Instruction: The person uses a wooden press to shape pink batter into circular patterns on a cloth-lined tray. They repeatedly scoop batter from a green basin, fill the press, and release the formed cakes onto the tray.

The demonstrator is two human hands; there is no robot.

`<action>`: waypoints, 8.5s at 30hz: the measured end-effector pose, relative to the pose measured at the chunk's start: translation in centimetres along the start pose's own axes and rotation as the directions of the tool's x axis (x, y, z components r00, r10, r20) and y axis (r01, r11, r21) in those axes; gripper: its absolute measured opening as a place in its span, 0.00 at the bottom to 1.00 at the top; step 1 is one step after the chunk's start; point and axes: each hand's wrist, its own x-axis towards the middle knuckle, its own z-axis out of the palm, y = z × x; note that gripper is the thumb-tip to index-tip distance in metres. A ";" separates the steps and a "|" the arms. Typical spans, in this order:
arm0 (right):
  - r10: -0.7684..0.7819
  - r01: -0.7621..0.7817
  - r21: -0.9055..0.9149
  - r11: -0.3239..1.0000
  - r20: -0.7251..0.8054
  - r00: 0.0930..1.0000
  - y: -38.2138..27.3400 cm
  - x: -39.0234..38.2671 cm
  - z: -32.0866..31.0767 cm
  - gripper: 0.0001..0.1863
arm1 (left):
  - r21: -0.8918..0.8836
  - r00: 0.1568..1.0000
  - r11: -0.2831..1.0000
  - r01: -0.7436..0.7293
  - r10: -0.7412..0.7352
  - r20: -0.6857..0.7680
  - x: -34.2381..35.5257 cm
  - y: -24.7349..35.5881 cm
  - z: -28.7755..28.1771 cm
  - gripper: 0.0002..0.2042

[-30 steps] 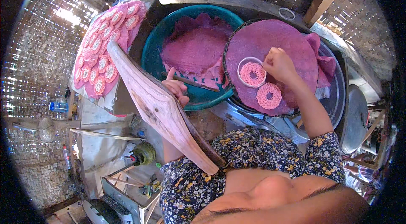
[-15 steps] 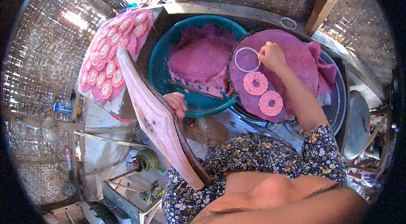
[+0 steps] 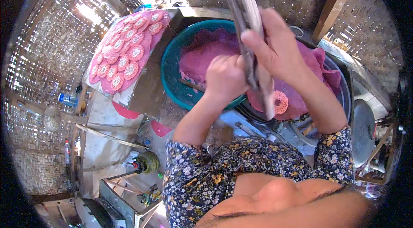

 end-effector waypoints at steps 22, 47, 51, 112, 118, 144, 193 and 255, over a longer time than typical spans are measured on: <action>0.301 -0.010 0.437 0.900 -0.601 0.740 -5.9 -7.1 -15.2 0.17 | -0.909 0.920 0.149 0.390 -0.086 0.381 -5.4 -8.8 -8.5 0.15; 0.557 -0.940 0.108 0.325 0.781 0.282 3.5 -9.9 25.1 0.19 | -0.897 0.858 0.141 -0.419 -0.262 -0.442 -19.0 -24.0 -12.8 0.17; 0.675 -0.967 -0.047 0.249 0.725 0.139 5.3 -11.2 28.6 0.17 | -0.901 0.892 -0.006 -0.433 -0.147 -0.428 -19.7 -25.9 -10.9 0.16; 0.258 0.340 -0.458 0.821 0.830 0.494 10.5 -10.3 15.9 0.06 | -0.990 0.960 0.016 -0.143 -0.239 -0.143 -19.9 -25.7 -6.9 0.18; 0.306 0.321 -0.539 0.779 0.773 0.556 9.0 -8.3 13.6 0.05 | -0.946 0.892 0.137 -0.292 -0.317 -0.322 -19.9 -25.6 -6.1 0.18; 0.412 -0.222 -0.349 0.911 0.813 0.412 3.5 -5.0 4.8 0.21 | -0.947 0.751 -0.086 0.311 -0.588 0.300 -18.0 -23.0 -13.4 0.15; -0.472 0.687 -0.498 0.529 0.500 0.726 -11.9 0.5 1.6 0.09 | -0.226 0.861 0.904 0.362 -0.231 0.453 -5.3 -13.4 -10.5 0.20; -0.698 0.769 -0.581 0.267 0.434 0.570 -11.0 -1.2 2.0 0.17 | -0.562 0.805 0.723 0.403 0.012 0.593 -6.2 -17.5 -7.4 0.18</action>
